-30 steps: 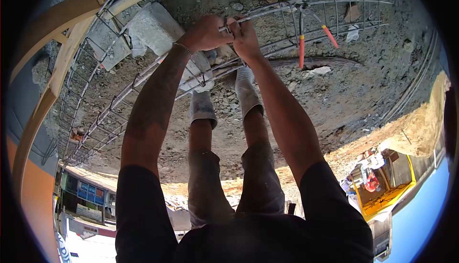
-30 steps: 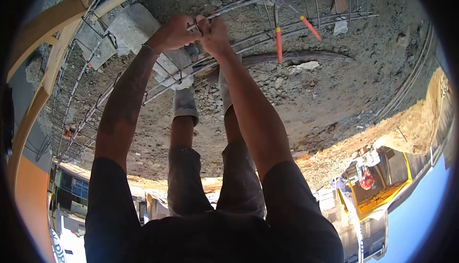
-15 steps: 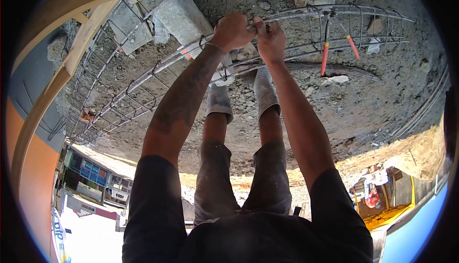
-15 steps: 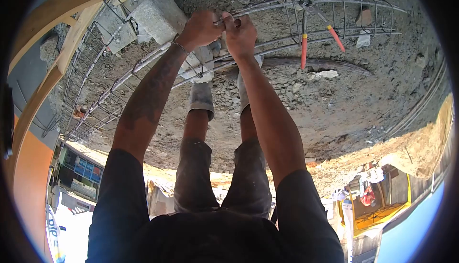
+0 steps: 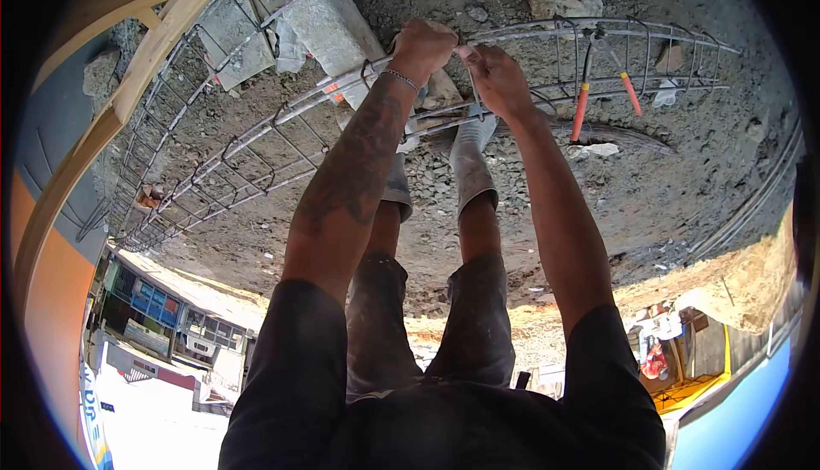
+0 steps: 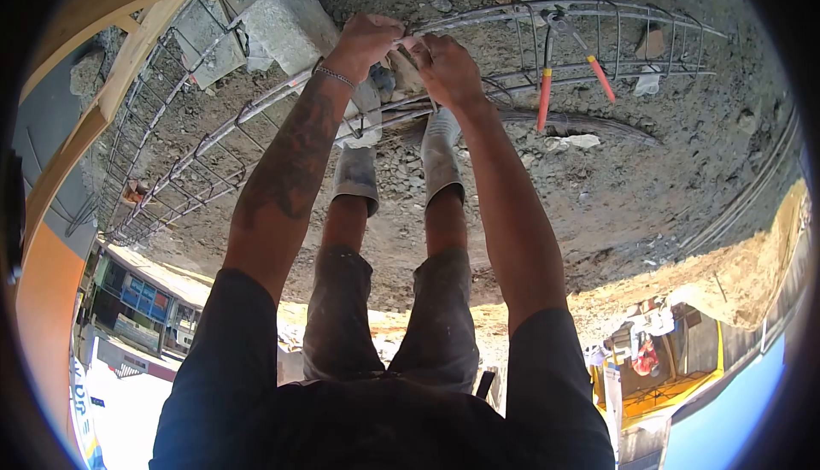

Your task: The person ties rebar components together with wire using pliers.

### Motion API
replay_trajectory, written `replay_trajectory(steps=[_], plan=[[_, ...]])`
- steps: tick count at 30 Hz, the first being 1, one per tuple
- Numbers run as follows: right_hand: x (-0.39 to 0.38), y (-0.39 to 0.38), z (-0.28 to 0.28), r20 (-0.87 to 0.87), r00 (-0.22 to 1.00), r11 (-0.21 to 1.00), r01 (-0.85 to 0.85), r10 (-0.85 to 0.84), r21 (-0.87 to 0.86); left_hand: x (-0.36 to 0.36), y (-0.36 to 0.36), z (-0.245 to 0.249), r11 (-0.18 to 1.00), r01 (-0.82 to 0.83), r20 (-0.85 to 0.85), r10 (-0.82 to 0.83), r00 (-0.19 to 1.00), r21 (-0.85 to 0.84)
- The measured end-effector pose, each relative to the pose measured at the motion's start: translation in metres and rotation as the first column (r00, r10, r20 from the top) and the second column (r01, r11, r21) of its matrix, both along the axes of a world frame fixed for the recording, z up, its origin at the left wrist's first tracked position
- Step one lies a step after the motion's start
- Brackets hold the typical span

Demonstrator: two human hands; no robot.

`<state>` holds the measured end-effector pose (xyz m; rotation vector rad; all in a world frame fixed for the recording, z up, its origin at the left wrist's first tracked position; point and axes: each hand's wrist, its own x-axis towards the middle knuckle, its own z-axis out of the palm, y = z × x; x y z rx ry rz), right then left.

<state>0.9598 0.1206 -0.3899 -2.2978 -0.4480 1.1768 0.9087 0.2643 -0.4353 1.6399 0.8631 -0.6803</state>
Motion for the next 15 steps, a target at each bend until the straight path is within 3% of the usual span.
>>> replay_trajectory(steps=[2, 4, 7, 10, 12, 15], plan=[[-0.001, -0.01, -0.014, -0.003, 1.0, 0.996, 0.003, -0.003, 0.085, 0.0, -0.001, 0.001, 0.997, 0.023, 0.062, -0.028, 0.998, 0.068], [-0.001, -0.012, -0.018, -0.007, 1.0, 0.985, 0.008, -0.007, 0.172, 0.008, 0.003, 0.015, 0.975, -0.204, -0.115, 0.193, 0.974, -0.086], [0.001, -0.006, -0.007, -0.044, 0.999, 0.991, 0.002, 0.004, 0.132, 0.008, 0.004, 0.015, 0.988, -0.151, -0.098, 0.147, 0.984, -0.039], [-0.006, 0.005, 0.007, 0.086, 0.996, 1.0, 0.007, -0.008, 0.012, 0.007, -0.002, 0.008, 0.99, -0.118, -0.104, 0.126, 0.987, 0.076], [-0.005, 0.017, 0.02, 0.013, 0.997, 0.977, 0.076, -0.075, -0.201, 0.003, -0.007, 0.004, 0.982, -0.146, -0.114, 0.159, 0.981, 0.117], [-0.006, 0.017, 0.016, 0.027, 0.994, 0.98, 0.108, -0.105, -0.168, 0.01, -0.012, 0.03, 0.957, -0.141, -0.047, 0.158, 0.986, 0.253]])
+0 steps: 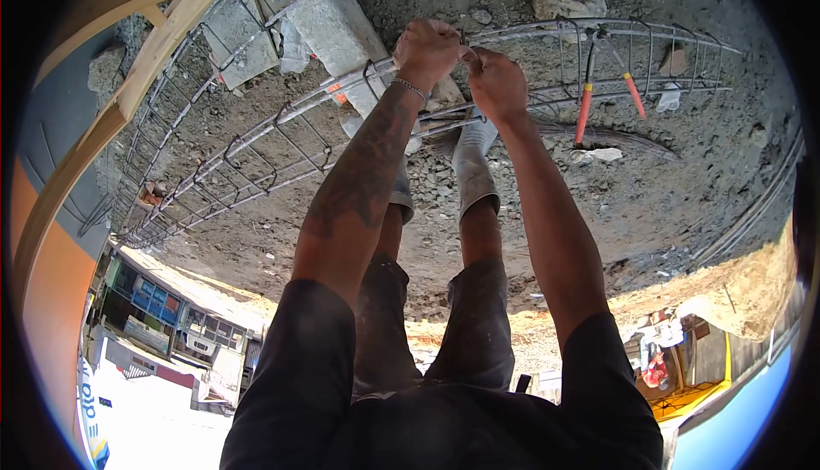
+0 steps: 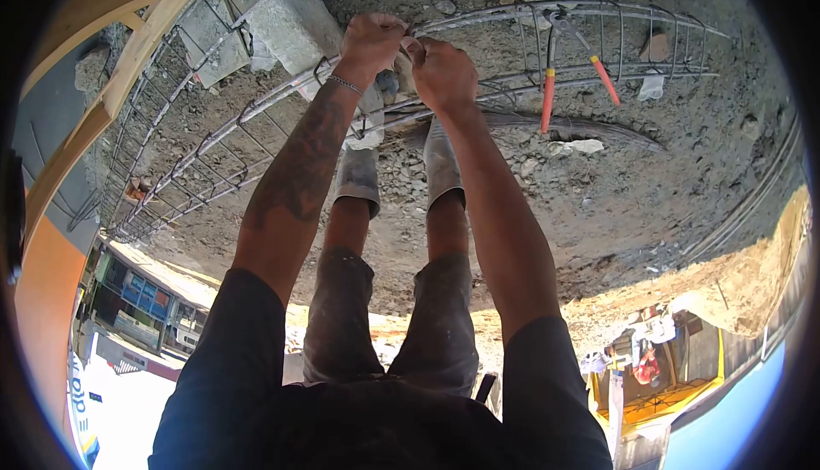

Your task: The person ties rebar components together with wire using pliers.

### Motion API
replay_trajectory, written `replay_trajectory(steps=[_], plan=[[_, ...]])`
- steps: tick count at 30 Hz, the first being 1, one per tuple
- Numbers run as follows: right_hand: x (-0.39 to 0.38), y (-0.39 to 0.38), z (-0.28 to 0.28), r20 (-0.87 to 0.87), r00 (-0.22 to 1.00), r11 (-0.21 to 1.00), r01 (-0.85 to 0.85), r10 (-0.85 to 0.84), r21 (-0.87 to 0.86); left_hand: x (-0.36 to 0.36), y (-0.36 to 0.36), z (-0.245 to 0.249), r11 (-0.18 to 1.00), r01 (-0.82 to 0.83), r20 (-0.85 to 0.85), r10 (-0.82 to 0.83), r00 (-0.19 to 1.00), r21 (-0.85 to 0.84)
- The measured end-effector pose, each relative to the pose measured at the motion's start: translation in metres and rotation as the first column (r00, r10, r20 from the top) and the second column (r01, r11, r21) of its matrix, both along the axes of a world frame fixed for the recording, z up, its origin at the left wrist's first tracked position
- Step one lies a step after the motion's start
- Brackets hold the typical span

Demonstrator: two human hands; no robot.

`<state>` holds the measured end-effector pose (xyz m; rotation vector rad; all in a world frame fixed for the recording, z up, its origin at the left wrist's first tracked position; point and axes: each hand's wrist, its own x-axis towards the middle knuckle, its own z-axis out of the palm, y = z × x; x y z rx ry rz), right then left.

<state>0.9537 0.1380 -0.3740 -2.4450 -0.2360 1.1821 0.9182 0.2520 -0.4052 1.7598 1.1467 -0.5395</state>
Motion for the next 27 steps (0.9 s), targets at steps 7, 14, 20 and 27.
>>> replay_trajectory(steps=[7, 14, 20, 27], plan=[[0.006, -0.003, 0.01, 0.123, 0.982, 0.988, -0.149, 0.143, 0.036, -0.021, -0.019, 0.009, 0.962, -0.087, 0.387, -0.021, 0.922, 0.259], [0.022, -0.015, 0.056, 0.17, 0.869, 0.883, -0.47, 0.465, -0.017, -0.036, -0.018, 0.016, 0.917, 0.034, 0.495, -0.246, 0.834, 0.398], [0.084, 0.054, 0.067, 0.177, 0.502, 0.525, -0.842, 0.846, -0.123, -0.041, -0.033, 0.018, 0.877, -0.058, 0.572, -0.26, 0.778, 0.477], [0.089, 0.108, 0.016, 0.425, 0.073, 0.183, -0.957, 0.902, -0.225, -0.044, -0.042, 0.003, 0.784, -0.111, 0.61, -0.377, 0.697, 0.611]])
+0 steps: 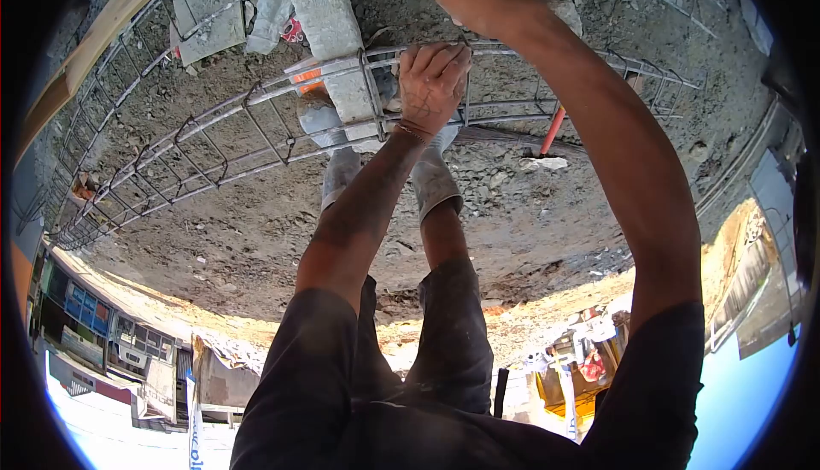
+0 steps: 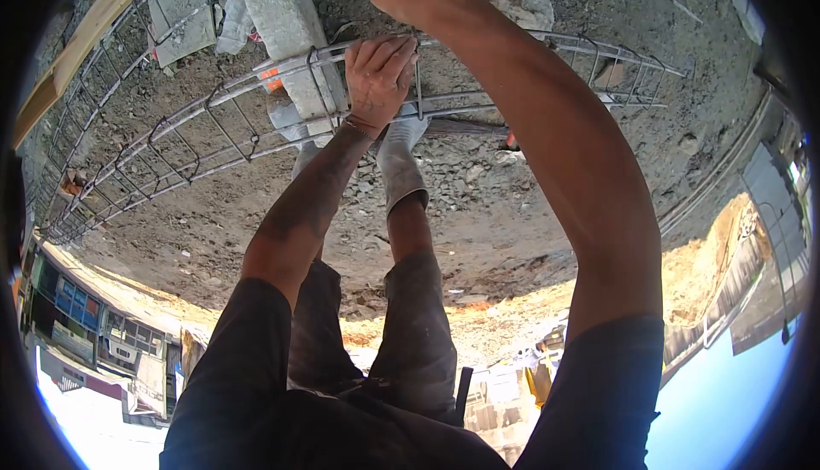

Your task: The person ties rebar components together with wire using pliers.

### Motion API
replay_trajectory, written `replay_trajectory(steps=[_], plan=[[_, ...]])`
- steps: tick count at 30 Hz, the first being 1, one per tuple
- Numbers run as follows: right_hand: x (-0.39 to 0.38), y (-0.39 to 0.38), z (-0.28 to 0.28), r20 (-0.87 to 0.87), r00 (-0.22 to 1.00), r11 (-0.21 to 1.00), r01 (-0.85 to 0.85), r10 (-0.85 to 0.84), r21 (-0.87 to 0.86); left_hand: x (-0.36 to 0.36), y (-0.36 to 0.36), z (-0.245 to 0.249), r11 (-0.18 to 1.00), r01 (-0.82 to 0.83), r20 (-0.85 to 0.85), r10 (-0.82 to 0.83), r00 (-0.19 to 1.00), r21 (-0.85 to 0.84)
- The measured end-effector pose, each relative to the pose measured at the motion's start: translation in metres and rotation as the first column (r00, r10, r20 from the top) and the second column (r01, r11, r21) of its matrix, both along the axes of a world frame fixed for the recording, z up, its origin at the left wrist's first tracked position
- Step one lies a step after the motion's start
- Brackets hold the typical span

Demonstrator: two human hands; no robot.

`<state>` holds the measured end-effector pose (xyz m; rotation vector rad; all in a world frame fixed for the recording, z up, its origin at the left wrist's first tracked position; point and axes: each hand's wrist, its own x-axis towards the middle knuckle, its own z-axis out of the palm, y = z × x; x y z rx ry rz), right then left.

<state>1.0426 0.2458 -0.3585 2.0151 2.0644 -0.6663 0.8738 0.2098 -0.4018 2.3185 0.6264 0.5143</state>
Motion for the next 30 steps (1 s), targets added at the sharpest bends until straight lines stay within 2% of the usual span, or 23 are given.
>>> replay_trajectory(steps=[1, 2, 3, 4, 6, 9, 11, 12, 13, 14, 15, 16, 17, 19, 20, 21, 23, 25, 26, 27, 28, 29, 30], plan=[[-0.014, 0.0, -0.019, 0.001, 0.997, 0.98, -0.077, 0.078, 0.185, -0.003, 0.0, -0.001, 0.998, 0.05, -0.024, -0.049, 0.999, 0.045], [-0.023, 0.01, 0.003, 0.065, 0.977, 0.978, -0.205, 0.202, 0.037, -0.007, 0.0, 0.0, 0.998, 0.049, -0.021, -0.048, 0.999, 0.042], [-0.034, 0.019, 0.031, 0.11, 0.938, 0.942, -0.316, 0.328, -0.118, -0.013, 0.0, 0.002, 0.987, 0.123, -0.119, -0.11, 0.987, 0.106], [-0.045, 0.025, 0.034, 0.116, 0.938, 0.942, -0.313, 0.326, -0.118, -0.017, 0.003, 0.002, 0.966, 0.2, -0.218, -0.162, 0.962, 0.166], [-0.061, 0.03, 0.037, 0.067, 0.992, 0.966, -0.085, 0.105, -0.244, -0.025, 0.013, -0.002, 0.955, 0.253, -0.203, -0.221, 0.954, 0.152], [-0.054, 0.027, 0.044, 0.06, 0.998, 0.965, 0.035, -0.02, -0.258, -0.027, 0.026, -0.002, 0.917, 0.356, -0.185, -0.324, 0.928, 0.181], [-0.05, 0.018, 0.04, 0.044, 0.995, 0.965, 0.102, -0.094, -0.241, -0.022, 0.032, 0.005, 0.822, 0.468, -0.323, -0.369, 0.871, 0.325], [-0.05, 0.013, 0.04, -0.072, 0.983, 0.986, 0.168, -0.167, 0.004, -0.019, 0.035, 0.011, 0.817, 0.503, -0.401, -0.376, 0.835, 0.281], [-0.05, 0.008, 0.04, -0.202, 0.957, 0.935, 0.256, -0.209, 0.245, -0.019, 0.033, 0.003, 0.811, 0.514, -0.397, -0.39, 0.831, 0.279], [-0.046, -0.001, 0.048, -0.201, 0.953, 0.931, 0.274, -0.228, 0.242, -0.021, 0.031, -0.01, 0.903, 0.428, -0.226, -0.413, 0.882, 0.019], [-0.037, -0.016, 0.06, -0.283, 0.922, 0.813, 0.371, -0.265, 0.449, -0.022, 0.031, -0.016, 0.901, 0.348, -0.065, -0.376, 0.924, -0.259], [-0.024, -0.032, 0.069, -0.369, 0.89, 0.637, 0.451, -0.267, 0.625, -0.007, 0.048, 0.018, 0.772, 0.518, -0.347, -0.402, 0.847, 0.369], [-0.011, -0.066, 0.053, -0.385, 0.805, 0.457, 0.579, -0.451, 0.675, -0.002, 0.05, 0.019, 0.763, 0.526, -0.361, -0.402, 0.842, 0.377], [0.007, -0.164, 0.02, -0.177, 0.496, 0.342, 0.775, -0.85, 0.531, 0.002, 0.059, 0.022, 0.685, 0.581, -0.395, -0.434, 0.81, 0.44], [0.007, -0.213, 0.003, 0.108, 0.315, 0.333, 0.872, -0.943, 0.359, 0.005, 0.064, 0.029, 0.687, 0.621, -0.397, -0.485, 0.779, 0.378], [0.005, -0.254, -0.012, 0.262, 0.238, 0.286, 0.944, -0.935, 0.162, 0.007, 0.068, 0.028, 0.667, 0.636, -0.414, -0.49, 0.767, 0.389], [0.005, -0.299, -0.031, 0.199, 0.306, 0.321, 0.946, -0.931, 0.049, 0.012, 0.073, 0.023, 0.644, 0.652, -0.443, -0.486, 0.753, 0.401], [0.013, -0.297, -0.032, 0.12, 0.304, 0.297, 0.952, -0.945, -0.068, 0.02, 0.082, 0.021, 0.634, 0.664, -0.387, -0.541, 0.747, 0.396], [0.013, -0.294, -0.035, 0.05, 0.305, 0.292, 0.94, -0.951, -0.178, 0.029, 0.087, 0.022, 0.536, 0.743, -0.519, -0.536, 0.666, 0.4], [0.003, -0.29, -0.038, 0.03, 0.292, 0.282, 0.942, -0.956, -0.182, 0.032, 0.086, 0.027, 0.583, 0.764, -0.573, -0.539, 0.618, 0.275], [-0.014, -0.284, -0.04, -0.096, 0.124, 0.131, 0.988, -0.988, -0.076, 0.036, 0.085, 0.031, 0.629, 0.762, -0.621, -0.538, 0.569, 0.153], [-0.029, -0.277, -0.038, -0.229, -0.033, -0.036, 0.999, -0.973, 0.007, 0.036, 0.089, 0.027, 0.62, 0.769, -0.631, -0.536, 0.56, 0.156], [-0.046, -0.26, -0.03, -0.348, -0.074, -0.09, 0.995, -0.935, 0.03, 0.035, 0.094, 0.017, 0.664, 0.739, -0.491, -0.609, 0.623, 0.115]])
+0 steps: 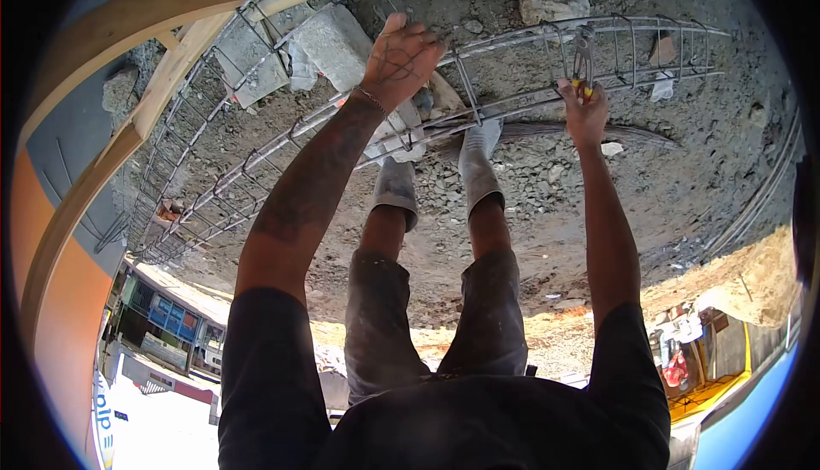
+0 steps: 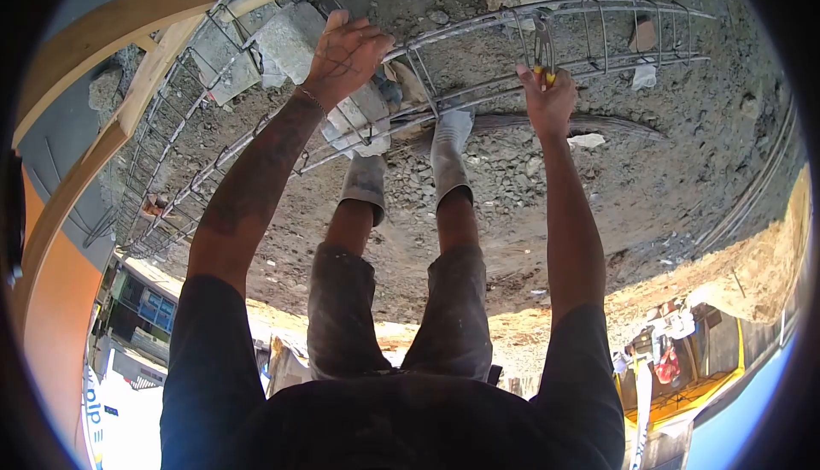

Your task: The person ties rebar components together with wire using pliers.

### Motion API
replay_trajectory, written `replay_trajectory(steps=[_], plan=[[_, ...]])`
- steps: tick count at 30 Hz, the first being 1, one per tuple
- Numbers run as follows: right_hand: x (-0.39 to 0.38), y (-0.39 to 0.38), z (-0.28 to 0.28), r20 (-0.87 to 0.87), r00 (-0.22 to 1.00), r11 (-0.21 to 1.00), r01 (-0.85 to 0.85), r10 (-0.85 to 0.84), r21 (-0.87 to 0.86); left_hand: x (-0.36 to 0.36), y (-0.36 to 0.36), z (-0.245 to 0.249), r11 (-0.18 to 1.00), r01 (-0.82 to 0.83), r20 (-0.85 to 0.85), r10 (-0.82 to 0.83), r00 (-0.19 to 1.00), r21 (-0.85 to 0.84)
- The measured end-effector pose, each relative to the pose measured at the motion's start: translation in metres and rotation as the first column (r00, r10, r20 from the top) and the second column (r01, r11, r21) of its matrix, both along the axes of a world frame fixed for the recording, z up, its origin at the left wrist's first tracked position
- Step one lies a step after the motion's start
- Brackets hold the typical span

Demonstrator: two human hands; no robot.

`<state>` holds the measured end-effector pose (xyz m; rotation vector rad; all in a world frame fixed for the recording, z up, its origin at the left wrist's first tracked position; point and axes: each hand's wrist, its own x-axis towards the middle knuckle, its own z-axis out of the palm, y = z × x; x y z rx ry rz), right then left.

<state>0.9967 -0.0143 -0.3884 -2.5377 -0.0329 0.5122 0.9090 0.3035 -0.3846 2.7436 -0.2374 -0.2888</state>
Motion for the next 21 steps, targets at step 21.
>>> replay_trajectory(steps=[21], plan=[[-0.06, 0.159, 0.141, -0.95, 0.261, 0.948, 0.307, -0.172, -0.087, -0.023, -0.024, 0.007, 0.846, -0.326, 0.115, 0.406, 0.906, -0.421]])
